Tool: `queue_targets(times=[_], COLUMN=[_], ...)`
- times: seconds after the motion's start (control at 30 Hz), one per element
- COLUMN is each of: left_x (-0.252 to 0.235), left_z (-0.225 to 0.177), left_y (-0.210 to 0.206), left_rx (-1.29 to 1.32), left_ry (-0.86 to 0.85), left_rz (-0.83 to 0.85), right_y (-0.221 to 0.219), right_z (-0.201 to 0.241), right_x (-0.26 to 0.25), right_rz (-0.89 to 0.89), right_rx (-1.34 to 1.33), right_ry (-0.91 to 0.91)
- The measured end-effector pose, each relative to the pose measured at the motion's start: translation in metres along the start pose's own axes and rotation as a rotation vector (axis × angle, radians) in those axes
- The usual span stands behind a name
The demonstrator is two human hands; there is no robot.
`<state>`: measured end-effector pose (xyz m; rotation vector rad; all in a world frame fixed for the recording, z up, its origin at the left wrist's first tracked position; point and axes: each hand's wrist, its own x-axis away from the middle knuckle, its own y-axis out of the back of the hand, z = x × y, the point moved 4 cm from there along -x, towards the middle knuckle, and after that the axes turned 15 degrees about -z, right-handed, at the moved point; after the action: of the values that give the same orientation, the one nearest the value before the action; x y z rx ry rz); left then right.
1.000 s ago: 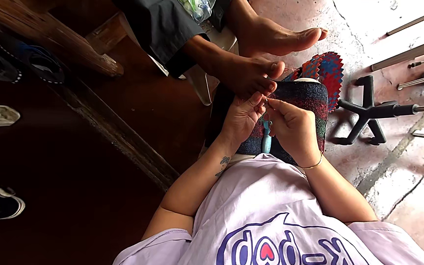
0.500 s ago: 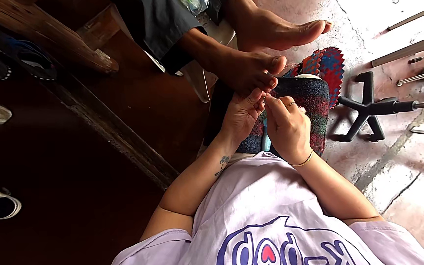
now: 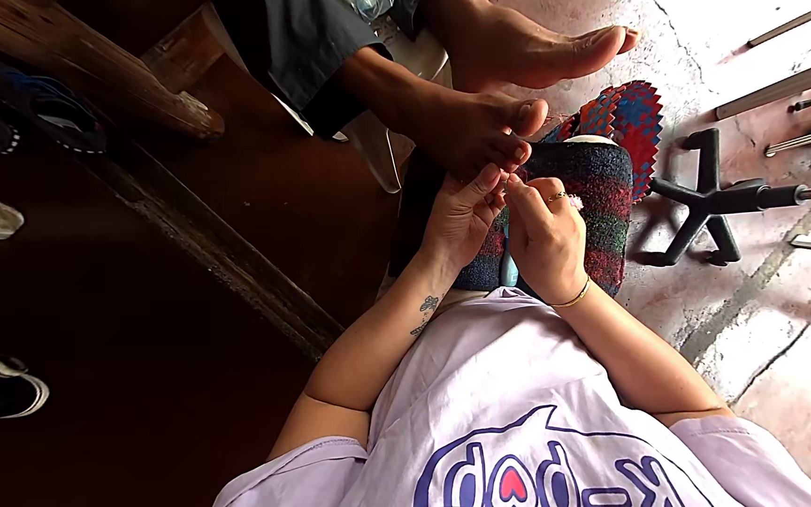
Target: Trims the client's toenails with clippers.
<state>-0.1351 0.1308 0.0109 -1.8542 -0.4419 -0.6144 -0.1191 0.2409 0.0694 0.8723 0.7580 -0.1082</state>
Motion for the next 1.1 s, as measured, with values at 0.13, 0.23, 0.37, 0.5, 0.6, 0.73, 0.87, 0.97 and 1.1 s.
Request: queue_targets(times=[0.13, 0.23, 0.37, 0.5, 0.6, 0.73, 0.87, 0.97, 1.1], left_x=[-0.001, -0.001, -0.001, -0.001, 0.000, -0.001, 0.001, 0.000, 0.001], left_z=[0.000, 0.000, 0.000, 0.000, 0.000, 0.000, 0.000, 0.000, 0.000], left_y=[0.000, 0.000, 0.000, 0.000, 0.000, -0.001, -0.003, -0.002, -0.003], left_rx=[-0.017, -0.021, -0.013, -0.033, -0.035, -0.033, 0.028, 0.038, 0.012], left_ry=[-0.008, -0.008, -0.005, -0.001, -0.003, -0.025, -0.016, -0.025, -0.035], left_rz=[-0.020, -0.037, -0.014, 0.004, 0.035, 0.041, 0.048, 0.071, 0.051], right_y=[0.001, 0.001, 0.002, 0.008, 0.011, 0.011, 0.009, 0.007, 0.004], right_z=[-0.001, -0.005, -0.009, -0.009, -0.005, 0.010, 0.020, 0.022, 0.023], right_x=[-0.002, -0.004, -0.005, -0.007, -0.010, -0.014, -0.013, -0.011, -0.010], right_rz=[0.007, 0.016, 0.023, 0.117, 0.189, 0.129, 0.138, 0.160, 0.156], right_rx=[-0.024, -0.072, -0.095, -0.232, -0.289, -0.057, 0.085, 0.119, 0.157], right_ry=[-0.014, 0.009, 0.013, -0.202, -0.320, -0.152, -0.040, -0.060, -0.052])
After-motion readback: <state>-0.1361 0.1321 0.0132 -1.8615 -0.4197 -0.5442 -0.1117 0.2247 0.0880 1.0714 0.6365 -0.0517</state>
